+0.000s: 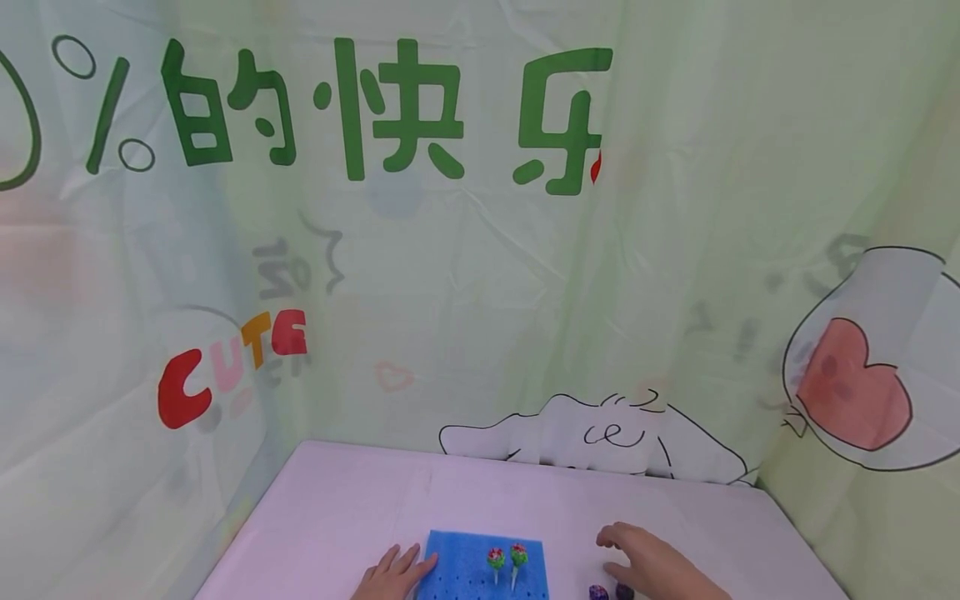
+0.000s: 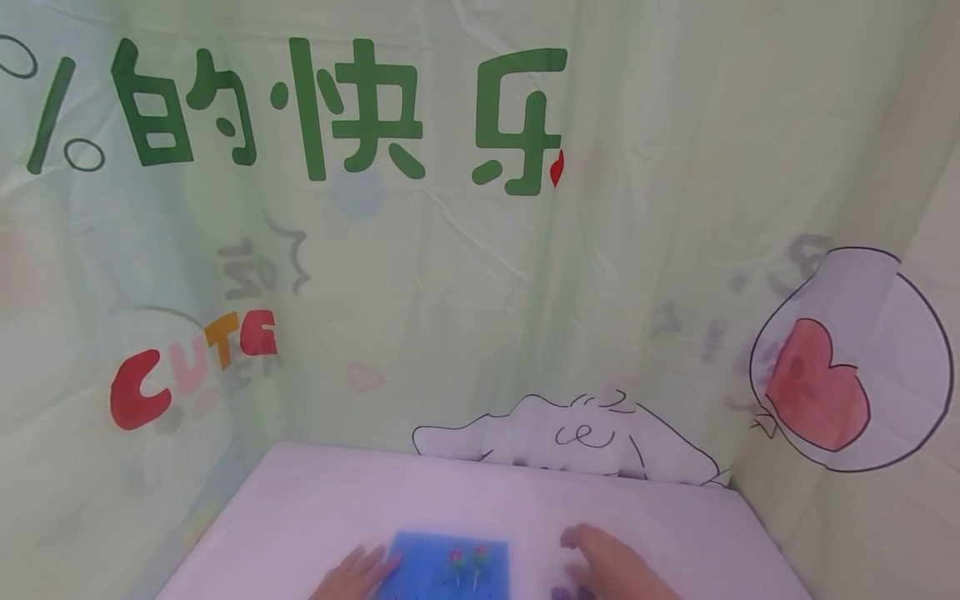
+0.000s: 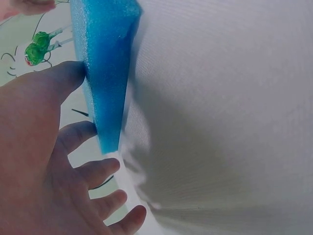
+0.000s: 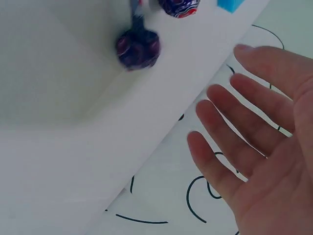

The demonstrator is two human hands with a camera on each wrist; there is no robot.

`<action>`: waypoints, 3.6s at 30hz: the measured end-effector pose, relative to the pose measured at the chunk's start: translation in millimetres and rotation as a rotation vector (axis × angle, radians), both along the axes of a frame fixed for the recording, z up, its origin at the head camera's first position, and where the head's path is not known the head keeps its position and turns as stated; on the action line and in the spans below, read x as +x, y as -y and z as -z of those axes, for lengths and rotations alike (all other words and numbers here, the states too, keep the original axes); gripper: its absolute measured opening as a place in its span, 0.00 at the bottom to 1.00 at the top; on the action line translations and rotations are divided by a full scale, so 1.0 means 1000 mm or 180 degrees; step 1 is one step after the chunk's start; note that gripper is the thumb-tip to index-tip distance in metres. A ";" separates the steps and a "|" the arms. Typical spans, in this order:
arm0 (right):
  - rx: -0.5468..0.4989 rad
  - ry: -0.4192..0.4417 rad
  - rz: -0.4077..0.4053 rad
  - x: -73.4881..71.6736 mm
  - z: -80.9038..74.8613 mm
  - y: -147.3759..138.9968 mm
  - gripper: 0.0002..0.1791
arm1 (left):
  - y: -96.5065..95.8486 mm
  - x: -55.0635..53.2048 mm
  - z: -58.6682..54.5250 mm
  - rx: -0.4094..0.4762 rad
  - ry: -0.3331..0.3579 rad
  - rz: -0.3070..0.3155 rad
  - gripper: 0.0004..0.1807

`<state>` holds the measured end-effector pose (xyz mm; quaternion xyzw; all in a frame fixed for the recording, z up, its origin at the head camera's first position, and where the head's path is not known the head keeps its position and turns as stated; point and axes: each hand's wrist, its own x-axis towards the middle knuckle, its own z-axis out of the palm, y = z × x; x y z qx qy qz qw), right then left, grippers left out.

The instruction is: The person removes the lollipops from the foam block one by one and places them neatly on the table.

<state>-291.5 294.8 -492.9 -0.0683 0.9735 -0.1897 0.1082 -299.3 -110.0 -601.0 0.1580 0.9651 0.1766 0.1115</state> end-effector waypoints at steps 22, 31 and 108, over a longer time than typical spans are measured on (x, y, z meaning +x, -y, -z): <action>0.0042 -0.1418 -0.0255 0.006 0.025 0.057 0.27 | 0.000 -0.002 -0.001 0.0117 0.0112 -0.0018 0.54; 0.0015 -0.1508 -0.0755 0.008 0.037 0.072 0.26 | 0.000 -0.001 -0.003 0.0092 0.0094 -0.0033 0.54; -0.0045 -0.2024 -0.1099 0.001 0.024 0.086 0.17 | 0.000 0.000 -0.001 0.0201 0.0048 0.0016 0.51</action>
